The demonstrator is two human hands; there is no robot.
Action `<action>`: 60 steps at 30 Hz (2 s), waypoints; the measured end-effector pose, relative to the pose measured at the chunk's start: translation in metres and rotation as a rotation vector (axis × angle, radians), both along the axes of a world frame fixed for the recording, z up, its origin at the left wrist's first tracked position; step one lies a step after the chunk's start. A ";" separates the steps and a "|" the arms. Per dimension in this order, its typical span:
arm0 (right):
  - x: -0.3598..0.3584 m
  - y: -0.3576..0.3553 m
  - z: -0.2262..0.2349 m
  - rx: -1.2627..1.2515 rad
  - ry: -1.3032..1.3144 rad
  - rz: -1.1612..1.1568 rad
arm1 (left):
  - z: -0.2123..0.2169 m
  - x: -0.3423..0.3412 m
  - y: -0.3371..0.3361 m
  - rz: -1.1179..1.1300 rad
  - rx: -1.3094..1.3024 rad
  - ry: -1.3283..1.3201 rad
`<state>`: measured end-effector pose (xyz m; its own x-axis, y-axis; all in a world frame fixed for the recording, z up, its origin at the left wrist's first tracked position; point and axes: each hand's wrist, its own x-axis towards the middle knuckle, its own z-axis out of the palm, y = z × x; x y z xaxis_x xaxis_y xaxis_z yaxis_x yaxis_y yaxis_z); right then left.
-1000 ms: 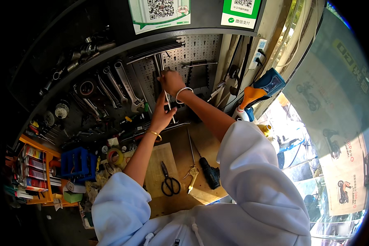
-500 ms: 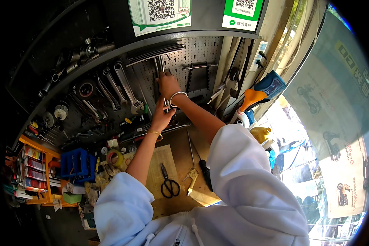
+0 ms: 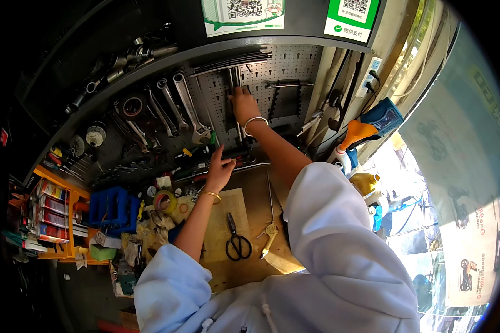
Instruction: The person assembles a T-handle wrench by attaching a socket to a metal rod and then fitting a T-bar handle. They repeatedly pick up, inspect, and reassemble the components on a cluttered workbench in a workshop.
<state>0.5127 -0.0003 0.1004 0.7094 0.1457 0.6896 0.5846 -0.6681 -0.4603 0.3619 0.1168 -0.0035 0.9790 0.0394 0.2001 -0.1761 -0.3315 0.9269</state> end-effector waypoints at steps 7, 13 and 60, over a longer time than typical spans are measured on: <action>-0.008 -0.010 -0.027 0.046 0.211 0.054 | -0.013 -0.017 0.022 0.049 0.123 -0.016; -0.065 -0.019 -0.081 -0.007 0.088 0.034 | -0.023 -0.042 0.030 0.074 -0.024 0.024; -0.425 -0.070 -0.214 0.327 0.830 0.046 | -0.159 -0.300 0.133 0.757 0.442 0.114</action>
<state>0.0875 -0.0705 -0.1140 0.9968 0.0729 -0.0317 0.0012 -0.4133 -0.9106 0.0621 0.2501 -0.1626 0.7363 0.6274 0.2534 0.3213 -0.6537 0.6851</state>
